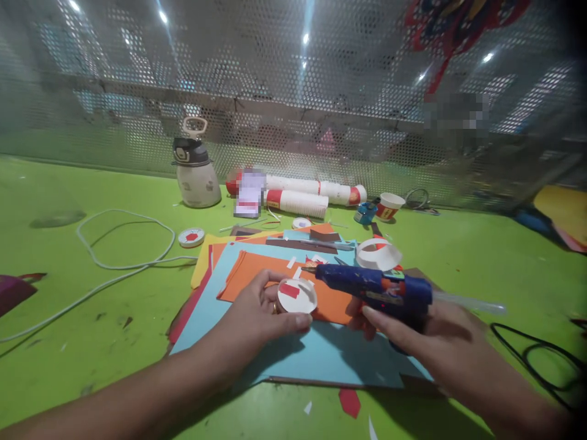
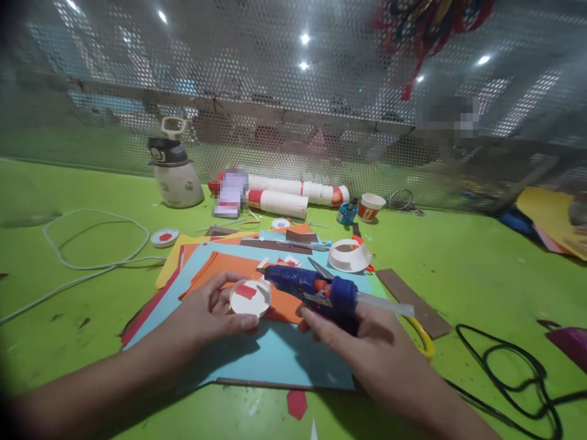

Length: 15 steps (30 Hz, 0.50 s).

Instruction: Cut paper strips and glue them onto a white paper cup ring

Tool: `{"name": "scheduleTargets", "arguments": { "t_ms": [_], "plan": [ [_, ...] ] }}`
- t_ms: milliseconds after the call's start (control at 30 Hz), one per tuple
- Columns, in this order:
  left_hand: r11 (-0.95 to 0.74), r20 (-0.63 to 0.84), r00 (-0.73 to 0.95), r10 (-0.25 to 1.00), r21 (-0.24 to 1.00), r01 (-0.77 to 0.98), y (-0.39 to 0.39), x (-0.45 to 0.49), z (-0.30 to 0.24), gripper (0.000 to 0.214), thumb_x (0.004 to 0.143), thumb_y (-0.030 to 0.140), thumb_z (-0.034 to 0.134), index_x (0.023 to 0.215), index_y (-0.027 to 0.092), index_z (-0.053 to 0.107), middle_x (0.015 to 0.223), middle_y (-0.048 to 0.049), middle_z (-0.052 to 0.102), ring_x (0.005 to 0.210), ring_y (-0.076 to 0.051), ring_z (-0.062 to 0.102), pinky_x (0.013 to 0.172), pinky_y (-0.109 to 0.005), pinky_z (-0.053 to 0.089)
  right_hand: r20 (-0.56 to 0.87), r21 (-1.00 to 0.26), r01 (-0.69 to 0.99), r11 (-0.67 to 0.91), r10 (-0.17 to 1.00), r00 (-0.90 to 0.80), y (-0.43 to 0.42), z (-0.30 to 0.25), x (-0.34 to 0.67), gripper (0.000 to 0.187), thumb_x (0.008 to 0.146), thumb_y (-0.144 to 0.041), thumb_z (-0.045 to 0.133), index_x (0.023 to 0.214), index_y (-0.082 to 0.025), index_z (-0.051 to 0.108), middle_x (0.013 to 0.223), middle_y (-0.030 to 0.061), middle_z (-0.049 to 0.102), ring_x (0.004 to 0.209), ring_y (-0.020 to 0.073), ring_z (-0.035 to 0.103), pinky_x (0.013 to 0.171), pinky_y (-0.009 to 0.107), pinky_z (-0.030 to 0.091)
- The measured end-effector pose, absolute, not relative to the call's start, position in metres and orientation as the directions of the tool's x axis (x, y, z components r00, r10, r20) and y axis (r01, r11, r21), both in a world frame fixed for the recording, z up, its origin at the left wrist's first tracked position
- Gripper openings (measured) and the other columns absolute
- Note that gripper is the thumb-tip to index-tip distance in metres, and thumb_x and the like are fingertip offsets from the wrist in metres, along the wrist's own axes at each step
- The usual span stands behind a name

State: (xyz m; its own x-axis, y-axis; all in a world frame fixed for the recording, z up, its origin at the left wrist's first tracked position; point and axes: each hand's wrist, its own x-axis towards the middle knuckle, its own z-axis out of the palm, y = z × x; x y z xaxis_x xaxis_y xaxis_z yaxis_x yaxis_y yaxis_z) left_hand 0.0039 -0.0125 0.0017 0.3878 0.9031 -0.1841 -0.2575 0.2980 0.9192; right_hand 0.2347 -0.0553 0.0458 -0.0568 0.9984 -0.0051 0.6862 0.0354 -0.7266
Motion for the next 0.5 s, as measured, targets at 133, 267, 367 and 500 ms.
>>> {"name": "scheduleTargets", "arguments": {
  "t_ms": [133, 267, 367, 500],
  "plan": [
    [0.365, -0.176, 0.506, 0.844, 0.881, -0.302, -0.018, 0.005, 0.005, 0.053, 0.062, 0.019, 0.082, 0.101, 0.020, 0.046, 0.090, -0.0085, 0.071, 0.078, -0.022, 0.067, 0.071, -0.038, 0.052, 0.042, -0.681, 0.730, 0.051, 0.999, -0.031, -0.058, 0.047, 0.223, 0.046, 0.085, -0.062, 0.047, 0.067, -0.027, 0.072, 0.080, 0.0028, 0.076, 0.078, 0.0250, 0.070, 0.067, 0.034, 0.057],
    [0.421, -0.187, 0.557, 0.809, 0.846, -0.327, -0.027, 0.010, 0.007, 0.056, 0.058, 0.016, 0.083, 0.099, 0.022, 0.045, 0.088, -0.0061, 0.071, 0.078, -0.021, 0.067, 0.070, -0.035, 0.054, 0.223, -0.633, 0.722, 0.280, 0.959, -0.176, -0.068, 0.027, 0.225, 0.027, 0.090, -0.042, 0.053, 0.104, -0.031, 0.073, 0.107, 0.0045, 0.073, 0.096, 0.0276, 0.067, 0.085, 0.042, 0.054],
    [0.422, -0.193, 0.541, 0.818, 0.841, -0.338, -0.034, 0.015, 0.001, 0.059, 0.054, 0.016, 0.085, 0.099, 0.023, 0.048, 0.089, -0.0038, 0.070, 0.079, -0.019, 0.067, 0.071, -0.031, 0.053, 0.362, -0.537, 0.708, 0.458, 0.884, -0.297, -0.072, 0.010, 0.226, 0.033, 0.084, -0.026, 0.061, 0.114, -0.037, 0.069, 0.121, 0.0030, 0.067, 0.110, 0.0311, 0.061, 0.096, 0.049, 0.045],
    [0.405, -0.140, 0.560, 0.817, 0.830, -0.383, -0.038, 0.021, -0.012, 0.062, 0.050, 0.018, 0.088, 0.095, 0.023, 0.047, 0.085, -0.0028, 0.070, 0.072, -0.017, 0.067, 0.063, -0.026, 0.053, 0.331, -0.597, 0.704, 0.385, 0.917, -0.221, -0.069, 0.011, 0.213, 0.021, 0.086, -0.026, 0.057, 0.098, -0.033, 0.073, 0.088, 0.0029, 0.074, 0.076, 0.0249, 0.069, 0.065, 0.035, 0.058]
  ]
}}
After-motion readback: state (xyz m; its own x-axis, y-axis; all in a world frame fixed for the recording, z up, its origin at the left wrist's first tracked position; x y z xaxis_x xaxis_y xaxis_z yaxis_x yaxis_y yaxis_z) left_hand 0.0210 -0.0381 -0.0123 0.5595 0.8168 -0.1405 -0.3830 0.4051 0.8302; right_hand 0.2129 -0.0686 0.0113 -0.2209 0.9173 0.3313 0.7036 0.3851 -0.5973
